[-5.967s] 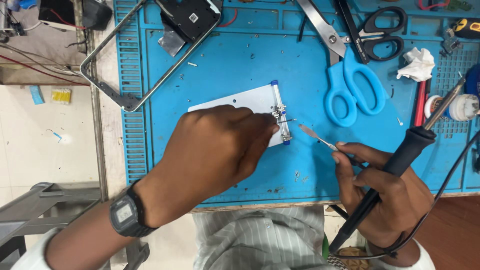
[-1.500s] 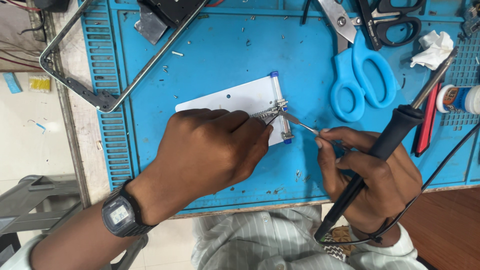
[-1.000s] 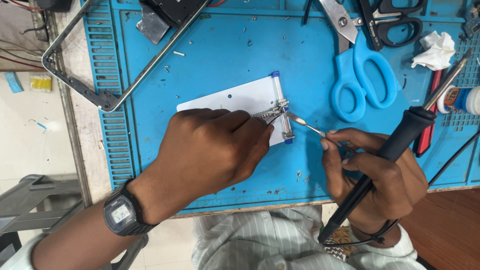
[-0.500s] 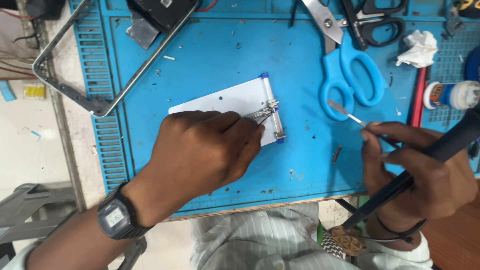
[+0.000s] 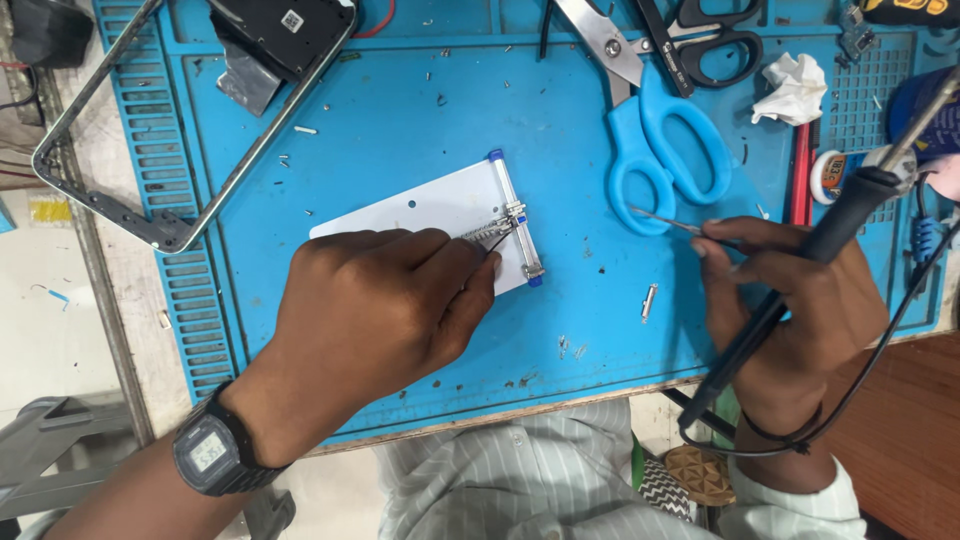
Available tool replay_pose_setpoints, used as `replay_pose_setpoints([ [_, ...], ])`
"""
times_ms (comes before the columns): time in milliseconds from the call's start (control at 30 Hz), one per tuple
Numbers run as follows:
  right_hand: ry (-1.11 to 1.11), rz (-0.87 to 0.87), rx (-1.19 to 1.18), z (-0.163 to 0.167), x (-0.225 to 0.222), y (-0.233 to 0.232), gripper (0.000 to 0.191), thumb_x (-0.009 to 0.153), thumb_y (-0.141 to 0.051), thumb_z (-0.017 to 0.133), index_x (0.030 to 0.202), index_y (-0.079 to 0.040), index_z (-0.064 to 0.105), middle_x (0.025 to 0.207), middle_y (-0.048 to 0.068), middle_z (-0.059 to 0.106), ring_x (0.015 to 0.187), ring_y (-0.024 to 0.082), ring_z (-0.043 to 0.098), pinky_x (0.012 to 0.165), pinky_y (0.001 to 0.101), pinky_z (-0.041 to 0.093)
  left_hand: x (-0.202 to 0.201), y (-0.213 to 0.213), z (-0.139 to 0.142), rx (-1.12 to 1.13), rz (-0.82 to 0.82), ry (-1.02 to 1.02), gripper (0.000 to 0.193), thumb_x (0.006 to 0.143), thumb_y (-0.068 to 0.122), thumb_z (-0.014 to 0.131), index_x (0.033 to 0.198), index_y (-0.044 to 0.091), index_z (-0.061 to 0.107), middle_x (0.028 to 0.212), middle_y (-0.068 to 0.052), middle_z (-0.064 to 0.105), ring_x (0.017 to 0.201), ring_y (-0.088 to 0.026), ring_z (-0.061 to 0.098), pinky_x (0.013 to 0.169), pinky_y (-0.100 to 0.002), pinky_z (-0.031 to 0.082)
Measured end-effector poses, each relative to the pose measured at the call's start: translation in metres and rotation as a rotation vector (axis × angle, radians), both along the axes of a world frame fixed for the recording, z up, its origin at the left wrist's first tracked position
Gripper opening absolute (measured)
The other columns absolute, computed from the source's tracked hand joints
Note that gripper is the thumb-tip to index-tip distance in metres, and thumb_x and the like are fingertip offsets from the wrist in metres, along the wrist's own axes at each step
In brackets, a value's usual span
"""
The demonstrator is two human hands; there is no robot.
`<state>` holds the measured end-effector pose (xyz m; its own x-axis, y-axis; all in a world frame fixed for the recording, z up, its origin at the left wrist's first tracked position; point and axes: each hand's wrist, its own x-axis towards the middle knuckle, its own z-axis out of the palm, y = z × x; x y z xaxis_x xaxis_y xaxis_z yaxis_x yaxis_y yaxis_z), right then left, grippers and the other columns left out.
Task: The person solders a black wire to a small metal component held in a clamp on the workbench, feeding solder wire with one hand while applying the soldering iron with the other. They periodically dip the iron tip in flux, reposition the wire, and continue soldering the joint.
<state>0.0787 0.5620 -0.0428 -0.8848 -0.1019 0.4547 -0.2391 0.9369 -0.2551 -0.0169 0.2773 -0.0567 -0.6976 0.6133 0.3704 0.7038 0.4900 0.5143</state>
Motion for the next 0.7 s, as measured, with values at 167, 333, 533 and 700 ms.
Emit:
replay_pose_setpoints([
  [167,-0.019,-0.015,-0.01,0.001,-0.006,-0.008,0.037,0.095,0.01,0.087,0.098,-0.002,0.052,0.104,0.017,0.076,0.081,0.025,0.066,0.07,0.031,0.045,0.0,-0.001,0.0,-0.001,0.004,0.003,0.023,0.094,0.02,0.075,0.074,0.01,0.068,0.06,-0.002,0.058,0.046,-0.022,0.056,0.041,-0.037,0.04],
  [333,0.04,0.031,0.068,-0.003,-0.001,0.001,0.036,0.099,0.0,0.084,0.1,-0.004,0.048,0.104,0.014,0.076,0.088,0.033,0.064,0.082,0.0387,0.048,-0.001,-0.002,-0.001,0.004,-0.003,-0.006,0.024,0.095,0.02,0.075,0.074,0.01,0.068,0.06,-0.001,0.059,0.047,-0.022,0.058,0.042,-0.037,0.041],
  [533,0.201,0.099,-0.29,-0.02,0.025,0.013,0.037,0.109,-0.031,0.07,0.109,-0.001,0.047,0.103,0.015,0.073,0.087,0.03,0.066,0.08,0.0333,0.05,-0.001,-0.001,-0.002,0.005,-0.001,-0.01,0.023,0.094,0.019,0.075,0.074,0.01,0.068,0.06,-0.002,0.06,0.046,-0.023,0.057,0.041,-0.038,0.041],
  [700,0.326,0.103,-0.512,-0.032,0.032,0.006,0.054,0.107,-0.049,0.06,0.114,0.003,0.051,0.098,0.017,0.068,0.083,0.028,0.068,0.075,0.0317,0.054,-0.001,-0.001,-0.002,0.016,0.0,-0.011,0.021,0.094,0.019,0.074,0.076,0.01,0.069,0.061,-0.002,0.06,0.047,-0.023,0.058,0.042,-0.039,0.041],
])
